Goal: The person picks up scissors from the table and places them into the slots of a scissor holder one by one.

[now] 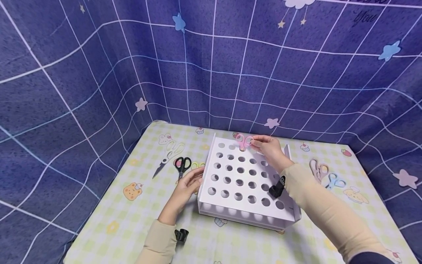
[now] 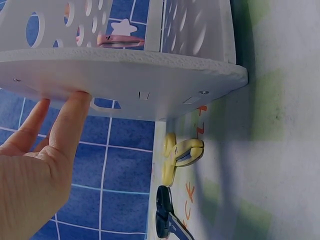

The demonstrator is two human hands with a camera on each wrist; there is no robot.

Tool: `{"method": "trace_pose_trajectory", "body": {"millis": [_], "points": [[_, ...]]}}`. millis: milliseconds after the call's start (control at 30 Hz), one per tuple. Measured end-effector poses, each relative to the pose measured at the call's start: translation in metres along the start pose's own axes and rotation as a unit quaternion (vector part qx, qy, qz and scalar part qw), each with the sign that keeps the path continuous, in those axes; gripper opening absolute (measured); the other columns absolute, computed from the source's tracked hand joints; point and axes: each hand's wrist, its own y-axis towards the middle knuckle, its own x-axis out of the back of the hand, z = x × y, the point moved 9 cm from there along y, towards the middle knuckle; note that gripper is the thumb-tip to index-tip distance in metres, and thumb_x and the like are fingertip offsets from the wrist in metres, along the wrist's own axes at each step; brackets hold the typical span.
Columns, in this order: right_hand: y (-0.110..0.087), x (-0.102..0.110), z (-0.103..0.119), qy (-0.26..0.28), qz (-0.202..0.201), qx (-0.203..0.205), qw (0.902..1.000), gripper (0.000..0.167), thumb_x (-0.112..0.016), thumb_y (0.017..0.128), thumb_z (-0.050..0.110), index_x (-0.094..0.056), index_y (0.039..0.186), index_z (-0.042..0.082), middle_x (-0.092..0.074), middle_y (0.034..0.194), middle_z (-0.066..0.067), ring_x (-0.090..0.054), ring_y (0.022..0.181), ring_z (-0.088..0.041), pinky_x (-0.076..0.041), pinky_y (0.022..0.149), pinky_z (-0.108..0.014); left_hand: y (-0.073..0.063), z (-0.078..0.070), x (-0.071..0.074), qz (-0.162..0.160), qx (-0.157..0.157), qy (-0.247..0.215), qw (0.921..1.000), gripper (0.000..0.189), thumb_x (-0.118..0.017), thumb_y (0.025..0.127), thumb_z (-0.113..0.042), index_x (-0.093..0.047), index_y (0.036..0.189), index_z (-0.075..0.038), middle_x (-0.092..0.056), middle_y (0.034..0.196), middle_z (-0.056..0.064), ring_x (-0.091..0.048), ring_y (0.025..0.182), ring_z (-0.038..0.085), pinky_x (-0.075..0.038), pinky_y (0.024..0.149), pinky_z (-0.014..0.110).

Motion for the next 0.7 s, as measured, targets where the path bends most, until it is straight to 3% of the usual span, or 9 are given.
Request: {"method": "trace_pose_trajectory", "body": {"millis": [133, 300, 467, 600, 700], "points": [[-0.001, -0.0004, 0.0011, 0.001, 0.006, -0.008, 1.0, 0.026, -0.061, 0.089, -0.008, -0.057, 0.114, -0.014, -0.069, 0.082, 0.002, -0.07, 0.082, -0.009, -0.057, 0.083, -0.023, -0.0003, -0.0003, -0.0002, 0.0, 0.0, 0.0, 1.0, 0.05, -0.055, 0.097, -0.014, -0.042, 0.144, -0.004, -0.046, 0.146, 0.018, -0.046, 0.133, 0.034, -0.052, 0.092, 0.022], [-0.0016, 0.0001, 0.0002, 0.003, 0.009, -0.021, 0.9997, 0.012, -0.061, 0.089, -0.008, -0.062, 0.101, -0.004, -0.069, 0.079, 0.003, -0.07, 0.079, -0.007, -0.057, 0.08, -0.02, -0.0006, -0.0006, -0.0002, -0.002, 0.0, 0.002, 1.0, 0.05, -0.055, 0.097, -0.014, -0.043, 0.144, -0.005, -0.046, 0.146, 0.018, -0.046, 0.132, 0.034, -0.052, 0.092, 0.022], [-0.0015, 0.0001, -0.0018, 0.003, 0.007, -0.027, 0.9996, 0.012, -0.06, 0.089, -0.009, -0.063, 0.094, 0.001, -0.069, 0.078, 0.002, -0.069, 0.077, -0.007, -0.057, 0.079, -0.02, -0.0006, -0.0005, -0.0009, -0.001, 0.0, 0.0, 1.0, 0.051, -0.055, 0.097, -0.014, -0.041, 0.145, -0.004, -0.045, 0.147, 0.017, -0.046, 0.133, 0.034, -0.052, 0.092, 0.023], [-0.0014, 0.0002, -0.0021, 0.004, 0.011, -0.025, 0.9996, 0.012, -0.06, 0.089, -0.009, -0.063, 0.094, 0.002, -0.069, 0.079, 0.002, -0.069, 0.078, -0.008, -0.057, 0.082, -0.021, -0.0006, -0.0007, -0.0012, 0.0, -0.001, -0.003, 1.0, 0.051, -0.055, 0.097, -0.014, -0.041, 0.145, -0.004, -0.045, 0.147, 0.018, -0.046, 0.133, 0.034, -0.052, 0.092, 0.023], [-0.0019, 0.0002, -0.0014, 0.003, 0.008, -0.022, 0.9997, 0.015, -0.059, 0.089, -0.009, -0.06, 0.103, -0.005, -0.068, 0.08, 0.002, -0.069, 0.078, -0.007, -0.057, 0.082, -0.021, -0.0005, -0.0003, -0.0006, -0.001, -0.002, -0.002, 1.0, 0.05, -0.055, 0.097, -0.014, -0.043, 0.144, -0.005, -0.045, 0.147, 0.017, -0.046, 0.133, 0.034, -0.052, 0.093, 0.023]]}}
